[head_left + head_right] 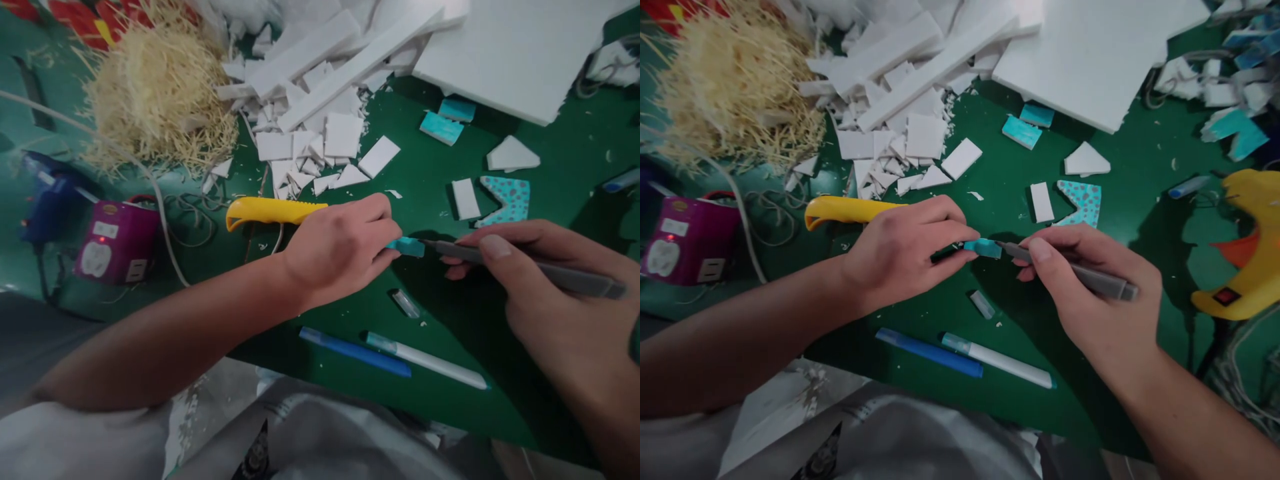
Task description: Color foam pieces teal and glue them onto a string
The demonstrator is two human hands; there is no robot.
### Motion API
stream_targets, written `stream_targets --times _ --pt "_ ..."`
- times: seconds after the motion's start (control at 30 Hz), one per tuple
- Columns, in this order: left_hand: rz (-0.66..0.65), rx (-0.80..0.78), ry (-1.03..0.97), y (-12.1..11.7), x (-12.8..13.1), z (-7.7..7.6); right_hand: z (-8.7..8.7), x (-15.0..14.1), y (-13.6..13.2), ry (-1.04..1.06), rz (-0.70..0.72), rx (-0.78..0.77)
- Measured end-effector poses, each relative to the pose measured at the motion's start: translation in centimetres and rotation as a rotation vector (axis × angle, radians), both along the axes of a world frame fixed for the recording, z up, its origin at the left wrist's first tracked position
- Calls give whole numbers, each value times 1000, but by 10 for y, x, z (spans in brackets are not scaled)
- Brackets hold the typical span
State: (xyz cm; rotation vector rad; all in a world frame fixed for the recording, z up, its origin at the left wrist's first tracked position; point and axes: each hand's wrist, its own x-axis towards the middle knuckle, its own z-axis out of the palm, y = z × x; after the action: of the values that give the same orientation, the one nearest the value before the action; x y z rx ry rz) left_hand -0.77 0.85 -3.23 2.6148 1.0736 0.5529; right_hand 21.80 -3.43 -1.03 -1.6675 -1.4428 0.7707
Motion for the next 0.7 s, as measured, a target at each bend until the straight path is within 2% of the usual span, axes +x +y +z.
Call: stream_targets --times 0.7 --pt "14 -31 49 1 1 2 -3 -1 -1 -88 -7 9"
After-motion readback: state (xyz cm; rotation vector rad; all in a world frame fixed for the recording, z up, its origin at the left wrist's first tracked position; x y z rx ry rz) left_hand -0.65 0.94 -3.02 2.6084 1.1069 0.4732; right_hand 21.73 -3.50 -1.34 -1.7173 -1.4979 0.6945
